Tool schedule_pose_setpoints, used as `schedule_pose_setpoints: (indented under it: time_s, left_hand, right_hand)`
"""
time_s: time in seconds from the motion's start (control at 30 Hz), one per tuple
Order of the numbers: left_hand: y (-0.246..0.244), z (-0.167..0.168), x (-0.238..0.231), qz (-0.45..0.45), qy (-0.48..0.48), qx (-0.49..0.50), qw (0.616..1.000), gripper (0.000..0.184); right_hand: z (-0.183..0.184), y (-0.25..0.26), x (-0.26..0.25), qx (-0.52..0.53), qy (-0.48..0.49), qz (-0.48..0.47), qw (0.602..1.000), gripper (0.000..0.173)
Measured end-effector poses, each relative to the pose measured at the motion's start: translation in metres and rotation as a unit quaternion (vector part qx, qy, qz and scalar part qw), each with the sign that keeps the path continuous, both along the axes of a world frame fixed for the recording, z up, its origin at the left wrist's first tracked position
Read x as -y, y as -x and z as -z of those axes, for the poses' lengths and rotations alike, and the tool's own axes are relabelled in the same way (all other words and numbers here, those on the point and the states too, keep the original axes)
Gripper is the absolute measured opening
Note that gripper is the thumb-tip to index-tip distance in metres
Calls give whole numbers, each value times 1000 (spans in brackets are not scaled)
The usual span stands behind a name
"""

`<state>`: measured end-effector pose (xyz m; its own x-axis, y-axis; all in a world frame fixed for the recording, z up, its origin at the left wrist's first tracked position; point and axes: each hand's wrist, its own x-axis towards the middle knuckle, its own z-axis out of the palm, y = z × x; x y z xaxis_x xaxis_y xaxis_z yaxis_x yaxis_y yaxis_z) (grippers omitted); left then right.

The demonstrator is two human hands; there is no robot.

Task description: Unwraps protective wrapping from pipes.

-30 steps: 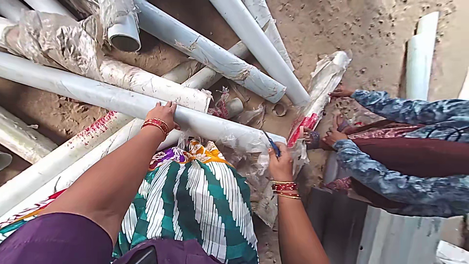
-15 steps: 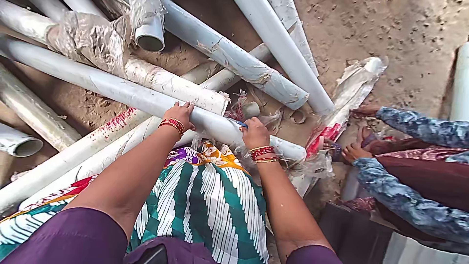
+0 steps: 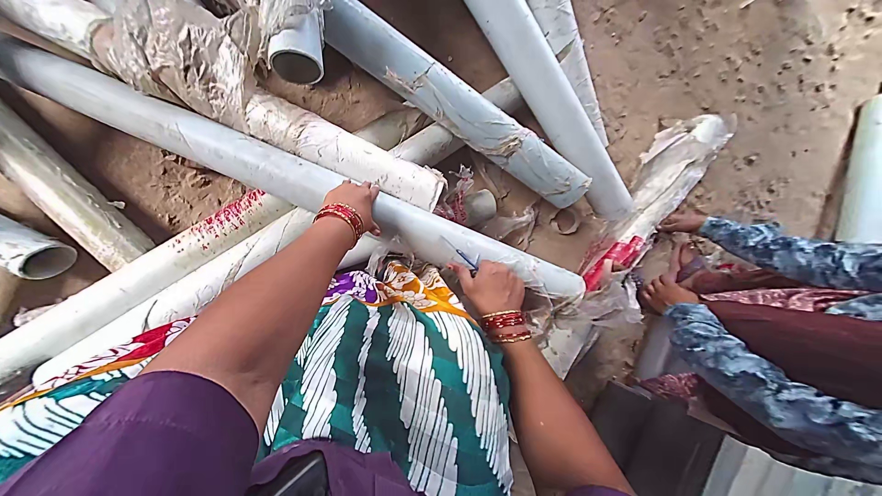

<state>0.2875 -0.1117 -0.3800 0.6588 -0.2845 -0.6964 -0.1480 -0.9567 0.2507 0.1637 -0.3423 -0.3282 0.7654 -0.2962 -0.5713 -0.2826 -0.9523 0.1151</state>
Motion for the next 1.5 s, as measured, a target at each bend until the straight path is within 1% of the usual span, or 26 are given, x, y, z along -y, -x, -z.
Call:
schedule_pose_setpoints:
  time_s: [0.07, 0.1, 0.17, 0.2, 0.3, 0.4, 0.43, 0.47, 0.53, 0.57, 0.63, 0.7, 0.73, 0.77, 0.8, 0.87, 0.9, 0.93, 1.0, 1.03, 1.1, 1.17, 1.27, 1.37, 1.43, 1.5]
  left_hand:
    - [1, 1, -2, -5, 5, 2, 1000, 91]
    - [2, 1, -3, -5, 6, 2, 1000, 91]
    - [1, 1, -3, -4, 5, 3, 1000, 90]
    - [1, 1, -3, -4, 5, 3, 1000, 89]
    - [-1, -2, -2, -9, 5, -2, 1000, 89]
    - [-3, -2, -3, -1, -1, -4, 1000, 89]
    - [-5, -1, -2, 5, -4, -5, 1000, 90]
    - [-7, 1, -1, 9, -6, -4, 1000, 90]
    - [-8, 5, 0, 4, 5, 6, 1000, 90]
    - [-4, 6, 0, -19, 24, 17, 999, 88]
    - [17, 6, -4, -114, 96, 52, 988, 77]
    - [52, 5, -3, -199, 170, 123, 957, 47]
    - [70, 5, 1, -227, 191, 155, 942, 40]
    - [85, 3, 5, -242, 195, 154, 938, 43]
    - [93, -1, 9, -245, 181, 114, 946, 50]
    - [92, -11, 17, -224, 105, -4, 969, 64]
    - [87, -13, 20, -209, 68, -48, 974, 66]
    - [81, -12, 22, -193, 45, -76, 977, 65]
    - [69, -1, 22, -155, 47, -108, 981, 47]
    - [65, 4, 21, -139, 64, -119, 981, 38]
    - [62, 4, 24, -100, 80, -131, 983, 29]
    - [65, -2, 24, -68, 83, -119, 987, 25]
    - [71, -14, 24, -57, 89, -110, 988, 25]
    - [76, -30, 20, -89, 97, -109, 985, 28]
    - [78, -35, 16, -130, 108, -121, 978, 29]
    - [75, -35, 13, -178, 128, -131, 967, 28]
  right_hand:
    - [-1, -9, -12, -26, -1, -1, 1000, 53]
    - [2, -10, -13, -21, -27, -14, 999, 44]
    - [11, -7, 1, 38, -114, -16, 993, 32]
    - [15, -3, 13, 77, -161, 1, 984, 33]
    - [5, 20, 53, 149, -267, 101, 947, 35]
    - [-33, 56, 91, 266, -316, 228, 882, 28]
    - [-50, 69, 105, 285, -309, 257, 870, 28]
    - [-66, 82, 119, 280, -284, 268, 877, 29]
    - [-88, 105, 137, 254, -217, 255, 907, 35]
    - [-94, 112, 138, 245, -188, 246, 919, 39]
    - [-91, 117, 130, 243, -161, 217, 932, 47]
    - [-80, 105, 110, 253, -166, 169, 938, 53]
    - [-74, 95, 99, 250, -182, 139, 941, 54]
    - [-68, 84, 89, 239, -198, 112, 944, 53]
    - [-64, 72, 78, 214, -207, 94, 950, 52]
    - [-65, 47, 56, 117, -176, 48, 976, 51]
    - [-67, 38, 48, 70, -153, 30, 985, 51]
    - [-70, 33, 42, 29, -127, 19, 991, 50]
    - [-74, 29, 37, -19, -68, 6, 997, 53]
    - [-75, 32, 37, -19, -48, 4, 999, 55]
    - [-76, 43, 44, 5, -7, -5, 1000, 62]
    - [-75, 54, 48, 64, 30, 0, 997, 70]
    - [-72, 56, 48, 132, 54, 17, 990, 73]
    - [-62, 53, 44, 208, 59, -43, 975, 62]
    - [-62, 47, 33, 183, 31, -54, 981, 49]
    - [-63, 38, 20, 113, -5, -40, 993, 29]
